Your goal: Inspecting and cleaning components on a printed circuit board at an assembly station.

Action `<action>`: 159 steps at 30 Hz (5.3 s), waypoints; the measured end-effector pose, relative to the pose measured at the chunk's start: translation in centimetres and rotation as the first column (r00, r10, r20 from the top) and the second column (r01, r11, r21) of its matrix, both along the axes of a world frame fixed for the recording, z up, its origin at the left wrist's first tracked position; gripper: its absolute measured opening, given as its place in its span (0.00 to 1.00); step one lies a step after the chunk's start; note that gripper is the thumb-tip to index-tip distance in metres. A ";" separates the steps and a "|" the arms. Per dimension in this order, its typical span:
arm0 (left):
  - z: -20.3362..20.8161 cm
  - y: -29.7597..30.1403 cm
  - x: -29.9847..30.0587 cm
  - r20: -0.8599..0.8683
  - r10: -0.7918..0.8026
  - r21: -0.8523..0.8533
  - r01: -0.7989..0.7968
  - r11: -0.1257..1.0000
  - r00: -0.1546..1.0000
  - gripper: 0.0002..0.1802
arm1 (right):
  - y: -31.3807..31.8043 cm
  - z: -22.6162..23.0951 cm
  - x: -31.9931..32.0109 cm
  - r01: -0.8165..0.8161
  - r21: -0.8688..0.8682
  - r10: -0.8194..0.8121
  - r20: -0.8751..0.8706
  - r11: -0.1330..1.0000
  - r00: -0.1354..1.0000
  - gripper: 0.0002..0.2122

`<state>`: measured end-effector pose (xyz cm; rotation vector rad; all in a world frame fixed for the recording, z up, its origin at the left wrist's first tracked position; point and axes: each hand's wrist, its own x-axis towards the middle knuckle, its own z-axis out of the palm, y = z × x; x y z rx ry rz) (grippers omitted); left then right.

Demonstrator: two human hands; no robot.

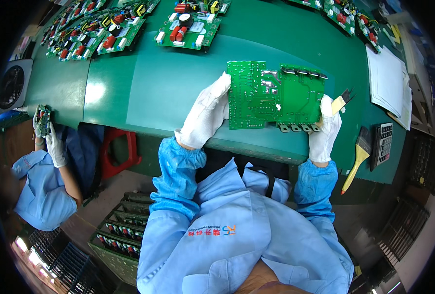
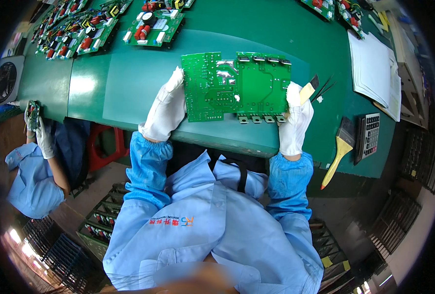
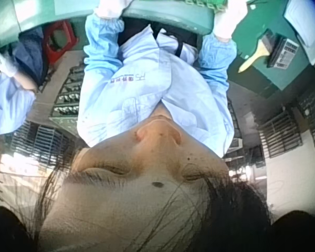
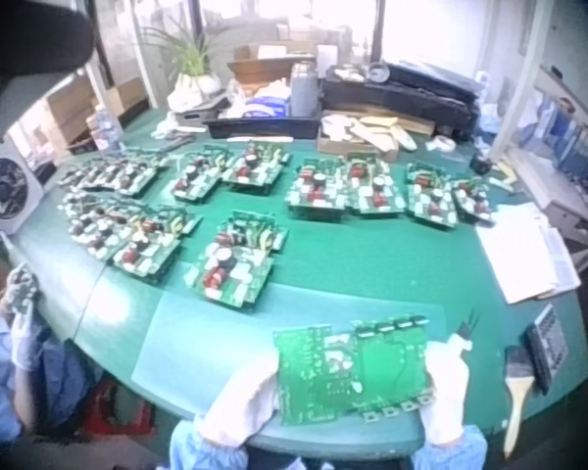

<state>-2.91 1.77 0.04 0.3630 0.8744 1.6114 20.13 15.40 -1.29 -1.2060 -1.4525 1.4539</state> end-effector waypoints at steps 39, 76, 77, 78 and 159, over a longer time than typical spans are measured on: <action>-0.7 -0.1 0.1 -0.289 0.046 -0.008 -0.050 0.999 0.956 0.27 | -0.7 1.3 -1.3 0.076 -0.015 -0.077 -0.033 0.997 0.997 0.19; -0.4 -0.2 0.2 -0.228 0.044 0.086 -0.025 0.996 0.973 0.28 | -1.1 1.5 -0.8 0.094 -0.078 -0.107 -0.195 0.993 0.975 0.14; -0.4 -0.2 0.2 -0.225 0.033 0.060 -0.020 0.998 0.974 0.28 | -1.1 1.6 -0.9 0.100 -0.089 -0.116 -0.205 0.991 0.972 0.14; -0.7 -0.3 0.0 -0.248 0.023 0.039 -0.013 0.999 0.968 0.28 | -1.1 1.7 -1.0 0.105 -0.099 -0.124 -0.214 0.990 0.969 0.14; -1.1 -0.1 0.0 0.128 0.048 -0.055 -0.042 0.998 0.991 0.28 | -0.2 -0.5 1.0 0.000 0.097 0.010 -0.103 0.995 0.995 0.13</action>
